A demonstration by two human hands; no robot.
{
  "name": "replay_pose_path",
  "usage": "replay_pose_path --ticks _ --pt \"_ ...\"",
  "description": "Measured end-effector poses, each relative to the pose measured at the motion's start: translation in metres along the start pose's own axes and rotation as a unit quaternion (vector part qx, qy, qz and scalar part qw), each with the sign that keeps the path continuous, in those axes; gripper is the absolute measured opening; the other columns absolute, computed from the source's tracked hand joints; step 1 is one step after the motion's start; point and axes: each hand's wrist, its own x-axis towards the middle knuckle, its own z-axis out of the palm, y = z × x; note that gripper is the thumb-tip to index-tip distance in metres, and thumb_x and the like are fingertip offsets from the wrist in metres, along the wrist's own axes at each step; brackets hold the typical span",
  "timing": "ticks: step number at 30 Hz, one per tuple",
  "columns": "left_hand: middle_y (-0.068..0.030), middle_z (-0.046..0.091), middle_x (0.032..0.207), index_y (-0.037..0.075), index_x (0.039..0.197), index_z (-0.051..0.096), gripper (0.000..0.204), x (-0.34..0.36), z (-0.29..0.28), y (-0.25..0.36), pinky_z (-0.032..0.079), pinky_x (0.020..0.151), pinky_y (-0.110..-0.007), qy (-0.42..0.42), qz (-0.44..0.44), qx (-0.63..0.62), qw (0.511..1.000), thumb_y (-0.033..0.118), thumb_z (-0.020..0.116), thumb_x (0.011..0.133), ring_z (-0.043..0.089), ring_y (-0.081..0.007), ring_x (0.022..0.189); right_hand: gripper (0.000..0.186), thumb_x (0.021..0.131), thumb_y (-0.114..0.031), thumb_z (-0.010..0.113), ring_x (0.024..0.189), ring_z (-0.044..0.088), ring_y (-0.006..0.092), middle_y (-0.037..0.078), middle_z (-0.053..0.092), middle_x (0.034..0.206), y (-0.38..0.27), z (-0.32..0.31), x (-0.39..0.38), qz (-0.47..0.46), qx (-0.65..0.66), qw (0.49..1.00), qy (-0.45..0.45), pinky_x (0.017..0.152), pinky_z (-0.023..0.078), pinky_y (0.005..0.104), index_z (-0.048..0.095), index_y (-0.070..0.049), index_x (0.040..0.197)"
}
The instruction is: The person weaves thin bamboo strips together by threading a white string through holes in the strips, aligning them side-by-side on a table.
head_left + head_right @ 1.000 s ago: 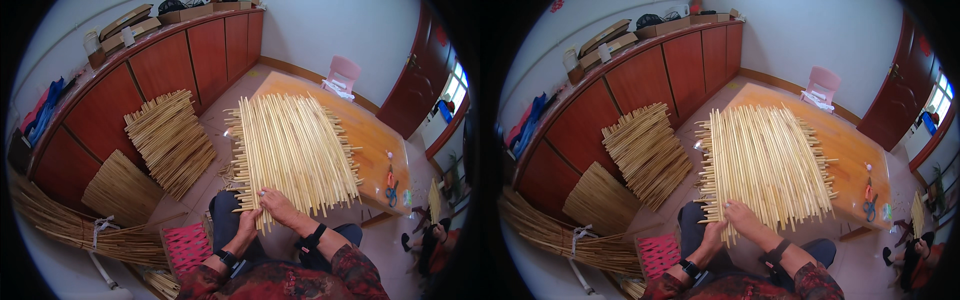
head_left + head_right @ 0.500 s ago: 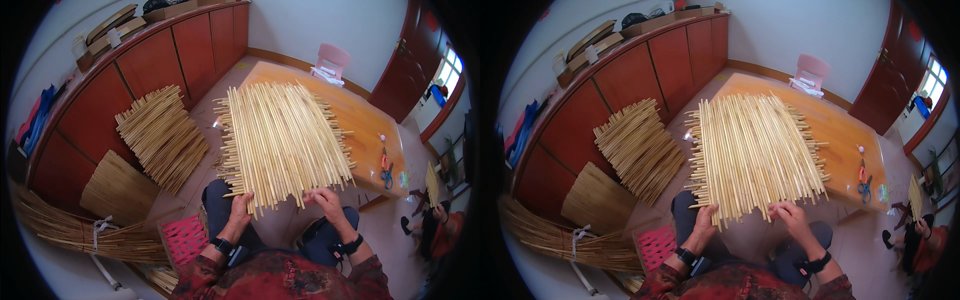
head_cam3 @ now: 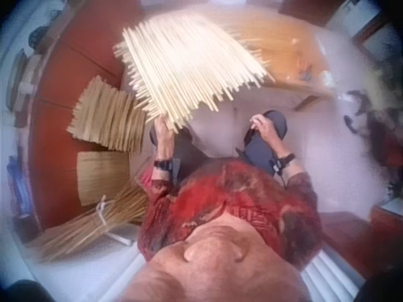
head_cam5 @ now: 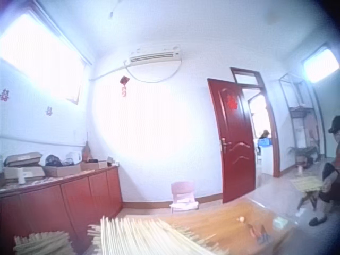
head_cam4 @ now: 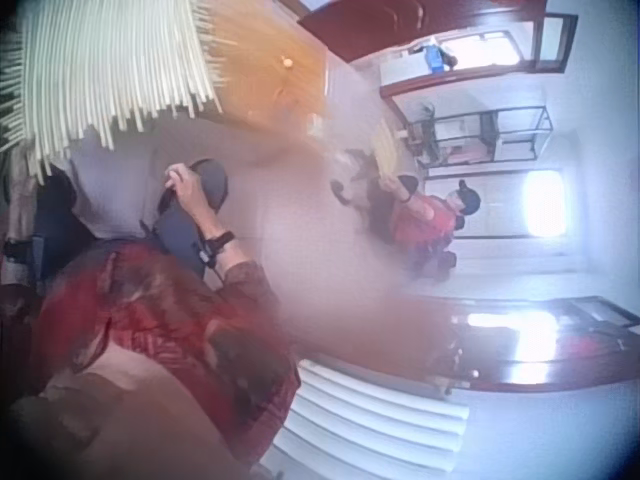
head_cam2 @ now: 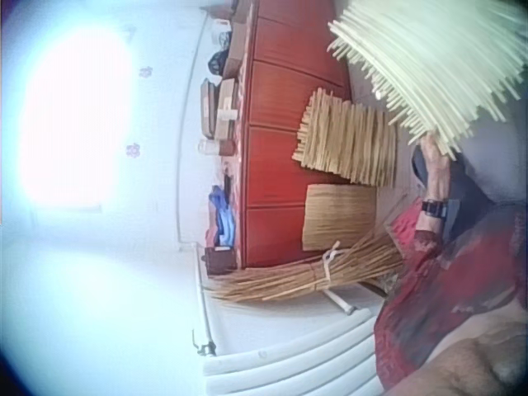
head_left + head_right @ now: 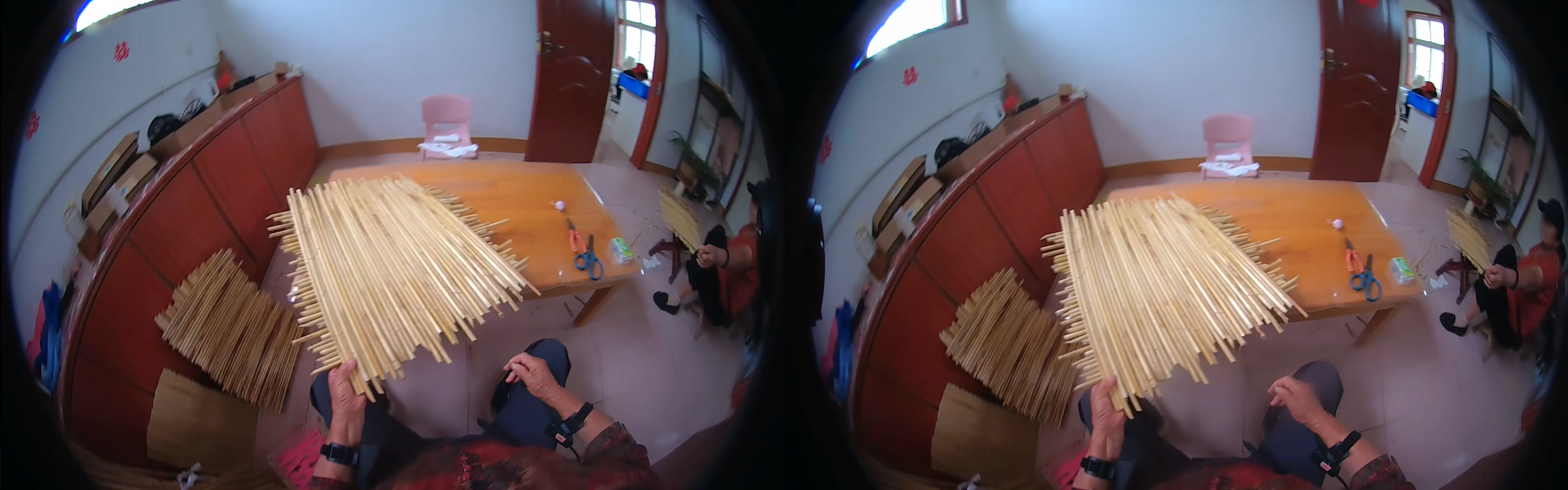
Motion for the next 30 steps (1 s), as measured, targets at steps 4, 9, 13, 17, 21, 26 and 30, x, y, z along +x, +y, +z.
replay_pose_path --ticks 4,9,13,17,21,26,30 --pt "-0.0182 0.058 0.102 -0.010 0.113 0.045 0.040 0.029 0.000 0.015 0.052 0.077 -0.034 -0.052 -0.032 -0.051 0.997 0.003 0.053 0.076 0.062 -0.0264 0.087 0.014 0.087 -0.009 0.048 0.068 0.061 0.0134 0.009 0.060 0.081 -0.010 -0.005 -0.010 -0.025 -0.046 0.999 -0.013 0.063 0.048 0.0234 0.056 0.002 0.089" --pt "-0.0171 0.058 0.103 -0.010 0.113 0.046 0.039 0.049 0.013 0.011 0.052 0.077 -0.032 -0.081 -0.037 -0.015 0.996 0.002 0.053 0.077 0.062 -0.0255 0.086 0.013 0.086 -0.009 0.048 0.069 0.062 0.0160 0.011 0.060 0.083 -0.009 -0.001 -0.016 -0.046 -0.087 0.995 -0.010 0.064 0.048 0.0253 0.057 0.000 0.089" --pt "-0.0148 0.059 0.102 -0.009 0.111 0.048 0.035 0.088 -0.009 -0.019 0.051 0.078 -0.032 -0.045 -0.057 0.038 0.997 0.002 0.052 0.078 0.061 -0.0231 0.085 0.013 0.086 -0.009 0.048 0.070 0.063 0.0166 0.011 0.060 0.083 -0.005 -0.001 -0.018 -0.048 -0.108 0.993 -0.019 0.065 0.048 0.0261 0.057 0.000 0.090" --pt "-0.0134 0.061 0.095 -0.008 0.106 0.052 0.029 0.100 -0.010 -0.019 0.051 0.073 -0.033 -0.010 -0.140 0.078 0.987 0.007 0.055 0.081 0.062 -0.0228 0.081 0.014 0.085 -0.010 0.049 0.068 0.062 0.0185 0.012 0.059 0.082 0.002 -0.002 -0.017 -0.067 -0.126 0.989 -0.025 0.064 0.048 0.0275 0.057 -0.001 0.091" --pt "-0.0118 0.062 0.093 -0.005 0.104 0.054 0.032 0.095 -0.010 0.002 0.051 0.069 -0.031 -0.047 -0.177 0.181 0.966 0.021 0.056 0.084 0.062 -0.0199 0.077 0.013 0.084 -0.011 0.050 0.069 0.062 0.0219 0.012 0.058 0.081 0.004 -0.001 -0.018 -0.071 -0.132 0.988 -0.028 0.064 0.048 0.0300 0.057 -0.003 0.091" --pt "-0.0147 0.062 0.097 0.002 0.108 0.055 0.038 0.059 0.044 0.055 0.046 0.079 -0.046 -0.046 -0.040 0.871 0.488 0.032 0.051 0.085 0.060 -0.0312 0.084 0.011 0.081 -0.008 0.054 0.074 0.060 0.0248 0.011 0.058 0.081 0.003 -0.006 -0.022 -0.163 -0.224 0.961 -0.006 0.065 0.048 0.0311 0.058 -0.003 0.089" --pt "-0.0168 0.041 0.128 0.007 0.124 0.042 0.053 0.054 0.098 0.034 0.020 0.099 -0.054 -0.173 0.208 0.839 0.472 0.043 0.046 0.085 0.034 -0.0321 0.121 0.011 0.078 -0.007 0.057 0.075 0.059 0.0263 0.009 0.059 0.082 0.016 -0.015 -0.025 -0.224 -0.268 0.937 -0.009 0.067 0.049 0.0320 0.059 -0.004 0.088"
